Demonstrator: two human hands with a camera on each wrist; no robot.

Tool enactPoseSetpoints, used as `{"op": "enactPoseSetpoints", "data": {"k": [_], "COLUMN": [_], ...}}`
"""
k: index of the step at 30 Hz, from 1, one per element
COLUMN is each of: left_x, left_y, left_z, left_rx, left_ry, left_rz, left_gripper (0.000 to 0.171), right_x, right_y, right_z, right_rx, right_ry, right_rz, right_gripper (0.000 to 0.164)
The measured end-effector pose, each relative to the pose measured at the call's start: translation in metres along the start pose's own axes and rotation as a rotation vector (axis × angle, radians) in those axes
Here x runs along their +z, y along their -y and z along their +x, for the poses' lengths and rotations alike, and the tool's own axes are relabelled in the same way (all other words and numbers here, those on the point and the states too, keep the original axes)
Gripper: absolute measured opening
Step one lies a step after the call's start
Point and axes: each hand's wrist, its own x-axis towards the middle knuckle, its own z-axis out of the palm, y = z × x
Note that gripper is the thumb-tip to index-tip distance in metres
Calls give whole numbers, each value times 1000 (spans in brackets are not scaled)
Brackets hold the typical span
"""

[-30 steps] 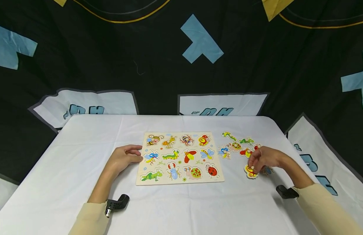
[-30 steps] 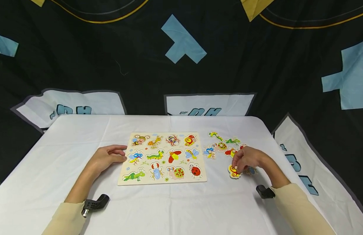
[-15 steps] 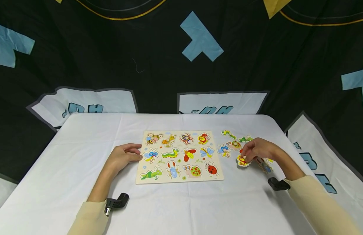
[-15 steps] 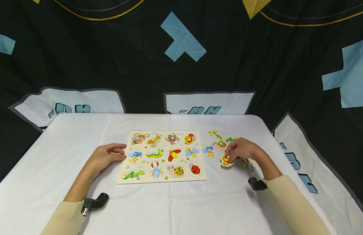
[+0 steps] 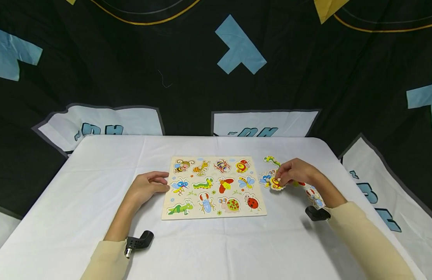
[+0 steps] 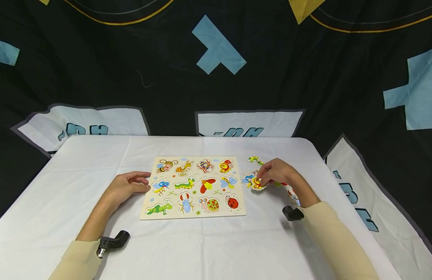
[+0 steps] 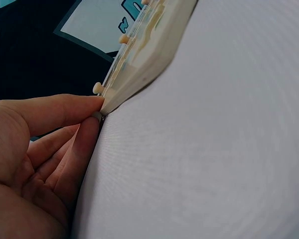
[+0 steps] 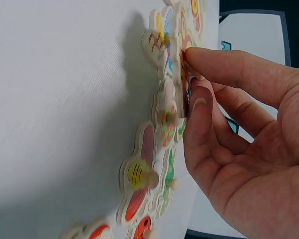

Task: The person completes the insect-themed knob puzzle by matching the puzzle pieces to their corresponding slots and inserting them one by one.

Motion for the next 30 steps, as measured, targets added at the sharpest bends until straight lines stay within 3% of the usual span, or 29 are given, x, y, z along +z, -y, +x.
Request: {"op": "enactPoseSetpoints", "data": {"k": [7,30], "left_x": [-1,-1], "left_y": [0,2], "left_z": [0,-1], "left_rx": [5,18], "left_ry": [1,2], "left_rz": [-9,-11], "left_gripper": [56,55], "right_x": [7,32], "right_y": [13,46], "right_z": [14,54], "right_rx": [47,19], "right_ry": [-26,-183], "right_rz": [36,53], "right_gripper": [23,20]}}
